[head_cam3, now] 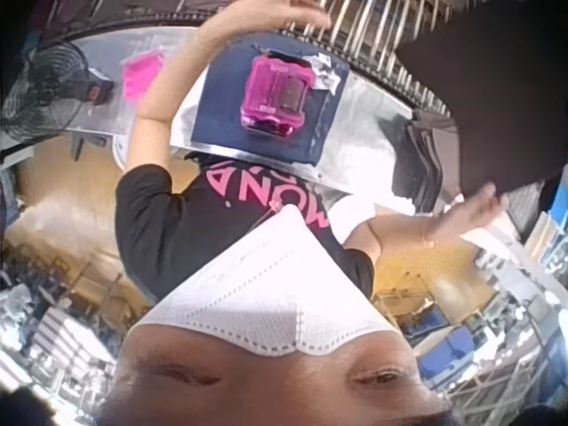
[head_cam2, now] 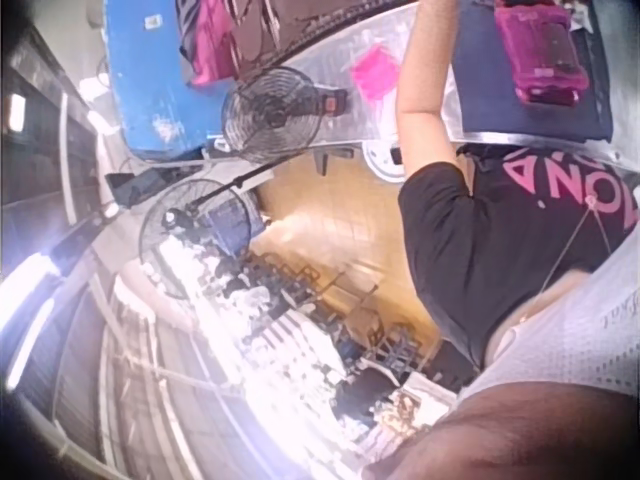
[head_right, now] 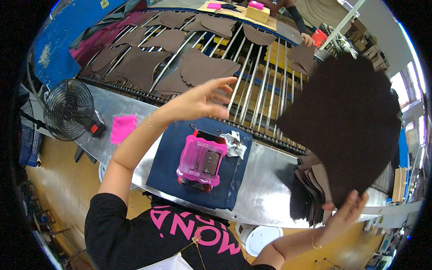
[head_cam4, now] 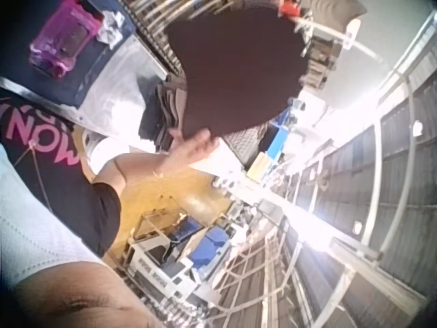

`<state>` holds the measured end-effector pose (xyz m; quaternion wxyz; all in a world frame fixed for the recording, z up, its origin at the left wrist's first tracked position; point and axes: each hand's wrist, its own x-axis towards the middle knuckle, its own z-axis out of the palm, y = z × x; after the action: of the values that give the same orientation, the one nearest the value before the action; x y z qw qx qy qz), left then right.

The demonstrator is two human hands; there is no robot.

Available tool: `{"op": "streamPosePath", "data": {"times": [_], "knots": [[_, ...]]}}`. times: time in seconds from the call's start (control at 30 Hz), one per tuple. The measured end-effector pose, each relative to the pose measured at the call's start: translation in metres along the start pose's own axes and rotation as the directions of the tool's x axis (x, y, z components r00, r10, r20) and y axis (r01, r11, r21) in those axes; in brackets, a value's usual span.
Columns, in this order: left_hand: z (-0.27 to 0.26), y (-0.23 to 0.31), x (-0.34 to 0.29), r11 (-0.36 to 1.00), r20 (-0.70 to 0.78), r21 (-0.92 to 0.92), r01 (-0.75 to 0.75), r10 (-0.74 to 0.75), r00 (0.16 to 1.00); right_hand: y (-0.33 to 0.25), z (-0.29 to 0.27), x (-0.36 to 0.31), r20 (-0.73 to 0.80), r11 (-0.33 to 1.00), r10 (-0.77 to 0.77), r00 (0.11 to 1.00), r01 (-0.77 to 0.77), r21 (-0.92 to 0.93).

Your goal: The person repeatedly picks up brown fabric pieces from a conveyor belt and stacks them on a metal table. The person handles the pieces one at a time, aligning them into a growing pile.

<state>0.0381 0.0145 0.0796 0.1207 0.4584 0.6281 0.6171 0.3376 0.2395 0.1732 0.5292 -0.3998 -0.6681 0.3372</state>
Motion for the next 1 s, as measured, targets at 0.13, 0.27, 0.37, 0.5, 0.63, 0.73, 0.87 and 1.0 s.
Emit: {"op": "streamPosePath", "data": {"times": [0.13,0.27,0.37,0.5,0.63,0.73,0.87,1.0], "knots": [[-0.004,0.045,-0.022,0.890,0.095,-0.274,0.366,-0.353,0.931,0.002,0.057,-0.043,0.473,0.896,-0.050,0.879,-0.170,0.410],[-0.069,0.080,-0.062,0.949,-0.223,-0.047,0.311,-0.314,0.923,0.012,0.112,-0.073,0.575,0.818,-0.569,0.588,0.476,0.323],[-0.094,0.096,-0.101,0.951,-0.383,0.163,0.264,-0.185,0.905,0.023,0.132,-0.106,0.757,0.903,-0.428,0.494,0.204,0.377],[-0.113,0.101,-0.134,0.851,-0.408,0.406,0.334,-0.158,0.899,0.033,0.144,-0.129,0.797,0.894,-0.446,0.409,0.155,0.420],[-0.102,0.101,-0.148,0.875,-0.449,0.289,0.388,-0.234,0.862,0.042,0.144,-0.130,0.757,0.828,-0.550,0.353,0.352,0.437],[-0.087,0.091,-0.153,0.866,-0.391,0.153,0.476,-0.389,0.834,0.056,0.128,-0.120,0.804,0.869,-0.472,0.362,0.342,0.357],[-0.051,0.073,-0.139,0.836,-0.189,0.305,0.455,-0.415,0.890,0.096,0.095,-0.102,0.806,0.826,-0.472,0.357,0.499,0.263],[-0.021,0.048,-0.120,0.830,0.016,0.549,0.098,-0.128,0.992,0.144,0.055,-0.097,0.809,0.919,-0.282,0.515,0.387,0.074]]}}
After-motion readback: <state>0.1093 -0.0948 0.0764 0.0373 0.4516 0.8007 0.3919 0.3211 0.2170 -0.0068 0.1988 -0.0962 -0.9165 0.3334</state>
